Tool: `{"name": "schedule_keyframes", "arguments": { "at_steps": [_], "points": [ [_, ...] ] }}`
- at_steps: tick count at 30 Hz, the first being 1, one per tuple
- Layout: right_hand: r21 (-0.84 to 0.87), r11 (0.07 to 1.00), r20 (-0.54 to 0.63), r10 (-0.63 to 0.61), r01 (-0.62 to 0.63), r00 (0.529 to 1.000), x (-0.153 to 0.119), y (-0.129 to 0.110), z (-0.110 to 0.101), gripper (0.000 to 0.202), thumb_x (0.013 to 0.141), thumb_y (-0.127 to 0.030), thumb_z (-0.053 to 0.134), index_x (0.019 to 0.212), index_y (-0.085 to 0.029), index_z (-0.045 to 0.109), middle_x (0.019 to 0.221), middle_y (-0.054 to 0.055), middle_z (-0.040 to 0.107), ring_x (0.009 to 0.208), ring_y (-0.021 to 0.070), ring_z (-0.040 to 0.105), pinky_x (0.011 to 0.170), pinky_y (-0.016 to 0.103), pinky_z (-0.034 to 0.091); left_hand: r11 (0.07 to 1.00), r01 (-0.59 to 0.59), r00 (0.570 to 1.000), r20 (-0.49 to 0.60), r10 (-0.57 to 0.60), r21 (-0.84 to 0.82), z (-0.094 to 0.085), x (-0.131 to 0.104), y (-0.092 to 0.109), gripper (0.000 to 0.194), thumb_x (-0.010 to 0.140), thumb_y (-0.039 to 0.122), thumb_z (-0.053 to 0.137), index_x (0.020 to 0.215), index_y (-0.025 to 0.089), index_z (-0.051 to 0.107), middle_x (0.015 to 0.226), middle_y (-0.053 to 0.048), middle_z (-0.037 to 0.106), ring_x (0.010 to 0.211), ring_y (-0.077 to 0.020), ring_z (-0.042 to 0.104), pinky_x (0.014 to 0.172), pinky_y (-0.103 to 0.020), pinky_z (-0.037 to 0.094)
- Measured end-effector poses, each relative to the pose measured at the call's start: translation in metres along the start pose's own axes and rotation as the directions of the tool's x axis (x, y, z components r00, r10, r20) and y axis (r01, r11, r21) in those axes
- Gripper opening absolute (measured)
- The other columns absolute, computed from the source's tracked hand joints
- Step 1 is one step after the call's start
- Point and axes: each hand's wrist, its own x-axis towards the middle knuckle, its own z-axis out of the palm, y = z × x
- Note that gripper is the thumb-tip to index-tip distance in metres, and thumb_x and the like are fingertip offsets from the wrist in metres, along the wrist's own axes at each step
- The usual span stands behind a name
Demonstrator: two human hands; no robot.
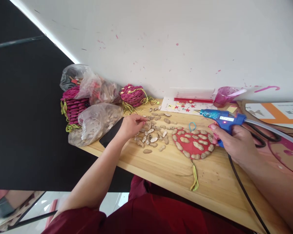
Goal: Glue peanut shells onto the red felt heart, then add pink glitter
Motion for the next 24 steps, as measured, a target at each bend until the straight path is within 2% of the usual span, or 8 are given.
{"name": "schedule_keyframes", "arguments": {
  "at_steps": [4, 13, 16, 19, 24],
  "points": [
    [0.062, 0.998, 0.031, 0.018, -0.02, 0.999, 0.0, -0.002, 0.0, 0.039, 0.079, -0.055, 0.078, 0.079, -0.021, 0.061, 0.059, -0.004, 0.059, 0.052, 0.0135, 0.055, 0.054, 0.028, 0.045, 0.994, 0.11, 0.992, 0.059, -0.109, -0.014, -0.003, -0.003, 0.004, 0.014, 0.081, 0.025, 0.071, 0.091, 0.021, 0.081, 0.079, -0.001, 0.078, 0.07, -0.0177, 0.066, 0.071, -0.029, 0.05],
    [0.066, 0.998, 0.032, 0.012, -0.014, 0.999, 0.0, -0.003, 0.0, 0.038, 0.08, -0.053, 0.079, 0.075, -0.02, 0.062, 0.058, -0.004, 0.059, 0.052, 0.0128, 0.056, 0.054, 0.027, 0.045, 0.989, 0.105, 0.992, 0.083, -0.097, -0.107, 0.006, 0.002, 0.005, 0.005, 0.078, 0.023, 0.074, 0.081, 0.02, 0.076, 0.074, 0.0, 0.076, 0.068, -0.0167, 0.064, 0.067, -0.029, 0.048],
    [0.076, 0.997, 0.028, 0.019, -0.021, 0.999, -0.001, -0.006, 0.001, 0.039, 0.078, -0.055, 0.08, 0.075, -0.02, 0.062, 0.057, -0.004, 0.059, 0.051, 0.0132, 0.056, 0.054, 0.028, 0.045, 0.995, 0.06, 0.996, 0.069, -0.055, -0.083, 0.013, 0.004, 0.003, 0.005, 0.079, 0.022, 0.073, 0.081, 0.021, 0.077, 0.078, -0.001, 0.076, 0.072, -0.0179, 0.065, 0.073, -0.031, 0.05],
    [0.085, 0.996, 0.028, 0.019, -0.021, 0.999, -0.002, -0.008, 0.002, 0.041, 0.075, -0.056, 0.081, 0.075, -0.02, 0.063, 0.056, -0.004, 0.059, 0.05, 0.0135, 0.055, 0.053, 0.028, 0.044, 0.999, -0.015, 1.0, 0.026, 0.016, -0.041, 0.019, 0.005, 0.0, 0.008, 0.081, 0.022, 0.072, 0.086, 0.022, 0.078, 0.089, -0.003, 0.077, 0.086, -0.0206, 0.067, 0.084, -0.034, 0.051],
    [0.089, 0.996, 0.031, 0.022, -0.024, 0.999, 0.0, -0.006, 0.002, 0.041, 0.076, -0.058, 0.081, 0.078, -0.02, 0.063, 0.057, -0.004, 0.059, 0.051, 0.0136, 0.054, 0.053, 0.028, 0.045, 0.993, -0.119, 0.993, 0.02, 0.119, 0.012, 0.017, 0.002, -0.006, 0.014, 0.083, 0.02, 0.072, 0.094, 0.022, 0.08, 0.101, -0.006, 0.075, 0.101, -0.023, 0.066, 0.095, -0.036, 0.05]
  ]
}}
